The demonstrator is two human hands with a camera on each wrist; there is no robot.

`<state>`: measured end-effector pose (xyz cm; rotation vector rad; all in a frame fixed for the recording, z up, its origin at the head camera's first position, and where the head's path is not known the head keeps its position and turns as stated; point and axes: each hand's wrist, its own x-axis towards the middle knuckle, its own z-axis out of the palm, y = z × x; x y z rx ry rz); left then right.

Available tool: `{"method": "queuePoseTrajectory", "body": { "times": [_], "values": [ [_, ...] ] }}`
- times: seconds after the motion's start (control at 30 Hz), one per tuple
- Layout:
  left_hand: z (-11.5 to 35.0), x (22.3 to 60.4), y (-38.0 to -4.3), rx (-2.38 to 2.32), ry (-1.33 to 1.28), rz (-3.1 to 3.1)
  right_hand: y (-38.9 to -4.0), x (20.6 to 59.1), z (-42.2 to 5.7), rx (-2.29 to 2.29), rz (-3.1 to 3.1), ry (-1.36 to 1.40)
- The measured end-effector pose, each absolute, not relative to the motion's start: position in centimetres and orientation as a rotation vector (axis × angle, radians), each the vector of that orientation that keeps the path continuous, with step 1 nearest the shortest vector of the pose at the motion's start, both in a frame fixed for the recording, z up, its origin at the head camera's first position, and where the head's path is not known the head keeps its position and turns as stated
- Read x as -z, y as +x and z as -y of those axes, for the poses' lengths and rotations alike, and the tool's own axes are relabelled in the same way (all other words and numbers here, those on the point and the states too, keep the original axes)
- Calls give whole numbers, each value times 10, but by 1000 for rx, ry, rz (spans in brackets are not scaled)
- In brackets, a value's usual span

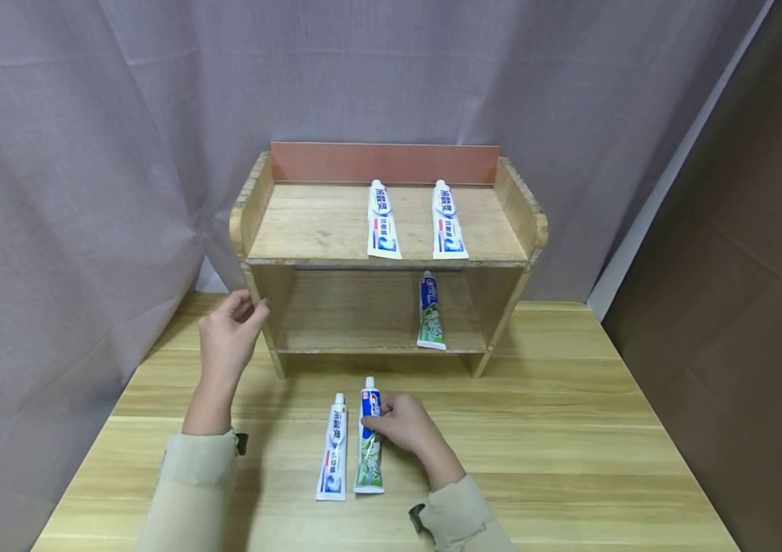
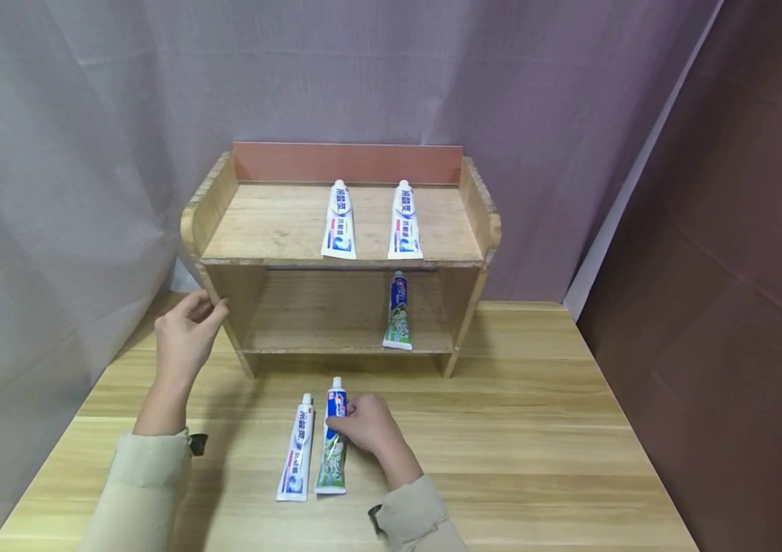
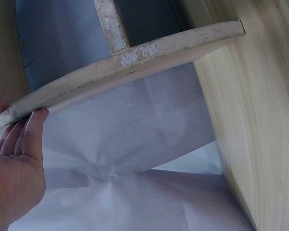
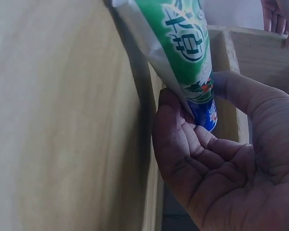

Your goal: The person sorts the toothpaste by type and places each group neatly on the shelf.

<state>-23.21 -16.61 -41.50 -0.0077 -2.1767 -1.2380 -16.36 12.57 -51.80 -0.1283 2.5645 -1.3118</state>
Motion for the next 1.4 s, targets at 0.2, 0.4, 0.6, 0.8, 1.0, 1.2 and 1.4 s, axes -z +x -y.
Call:
{"method": "queuePoseTrajectory", "body": {
  "times": [0.2,0.4,0.6,0.8,1.0,1.2,1.4],
  "values": [
    [166,415,-232,1239,-11,2171,-164,516,-128,1321,-2568,-141],
    [166,415,-233,1231,-5,2171,-164,514,-129,1342,-2544,-140],
    [166,415,-234,1229,4,2172,-165,513,-130,1372,-2533,-146],
    [166,416,-234,1216,1,2169,-166,512,-131,1370,-2542,-149],
    [167,416,-234,1206,-6,2163,-166,512,-132,1374,-2539,-154],
    [166,417,-234,1212,-9,2150,-166,511,-132,1390,-2532,-157],
    [166,417,-234,1196,-15,2158,-166,511,-132,1404,-2533,-161]
  ]
}}
